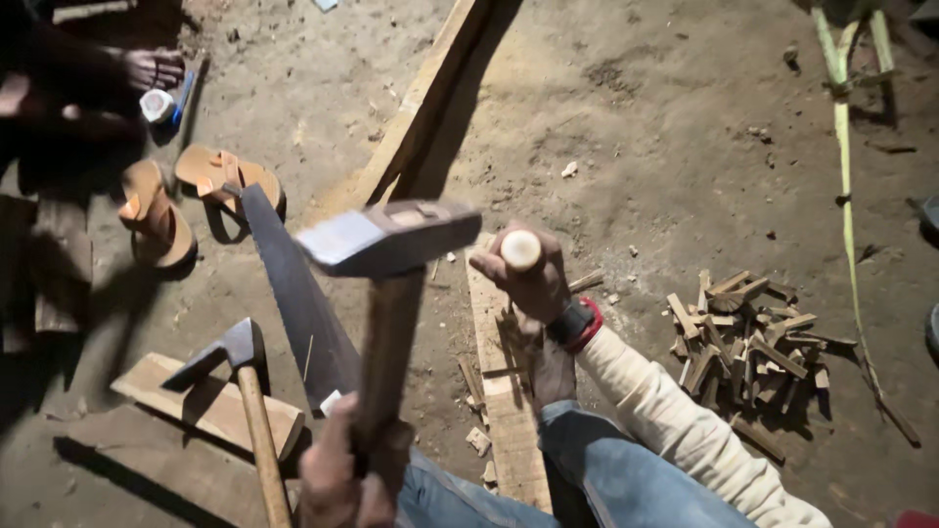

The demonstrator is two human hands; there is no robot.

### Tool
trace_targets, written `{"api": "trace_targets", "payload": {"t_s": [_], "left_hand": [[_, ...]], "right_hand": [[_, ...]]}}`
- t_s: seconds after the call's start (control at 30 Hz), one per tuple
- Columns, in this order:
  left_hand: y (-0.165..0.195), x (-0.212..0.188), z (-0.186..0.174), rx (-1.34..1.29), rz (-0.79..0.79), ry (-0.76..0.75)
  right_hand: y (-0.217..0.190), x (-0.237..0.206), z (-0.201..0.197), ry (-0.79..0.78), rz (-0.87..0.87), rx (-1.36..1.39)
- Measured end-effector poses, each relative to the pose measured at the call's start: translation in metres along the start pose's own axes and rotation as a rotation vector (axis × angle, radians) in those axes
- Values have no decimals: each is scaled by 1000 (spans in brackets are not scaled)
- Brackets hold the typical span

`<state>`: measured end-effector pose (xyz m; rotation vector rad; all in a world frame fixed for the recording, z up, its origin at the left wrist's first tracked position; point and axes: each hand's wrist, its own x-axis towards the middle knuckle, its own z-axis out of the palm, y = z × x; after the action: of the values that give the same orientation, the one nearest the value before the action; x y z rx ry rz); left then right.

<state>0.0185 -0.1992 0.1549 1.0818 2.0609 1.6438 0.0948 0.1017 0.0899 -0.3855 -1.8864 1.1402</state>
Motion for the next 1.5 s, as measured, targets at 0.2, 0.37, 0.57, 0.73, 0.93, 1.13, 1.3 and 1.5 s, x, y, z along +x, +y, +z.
{"api": "trace_targets", "payload": {"t_s": [0.2, 0.37, 0.57, 0.73, 0.93, 1.13, 1.3, 1.5], "left_hand": [[36, 47, 8, 158, 78, -139], [43, 67, 10, 497, 30, -347], [26, 44, 18, 195, -62, -258], [8, 56, 34, 579, -313, -528], [7, 31, 39, 255, -86, -239], [8, 19, 32, 123, -202, -173], [8, 10, 35, 110, -168, -181], [-5, 9, 41, 71, -100, -164]], "right_hand": [[0, -9, 1, -63, -16, 124], [15, -3, -4, -45, -141, 79], [45, -35, -4, -74, 31, -61], [57, -34, 0, -117, 93, 80], [62, -32, -7, -391, 55, 108], [50, -34, -12, -117, 214, 258], [30, -19, -27, 35, -2, 476], [22, -4, -34, 156, 35, 153]]}}
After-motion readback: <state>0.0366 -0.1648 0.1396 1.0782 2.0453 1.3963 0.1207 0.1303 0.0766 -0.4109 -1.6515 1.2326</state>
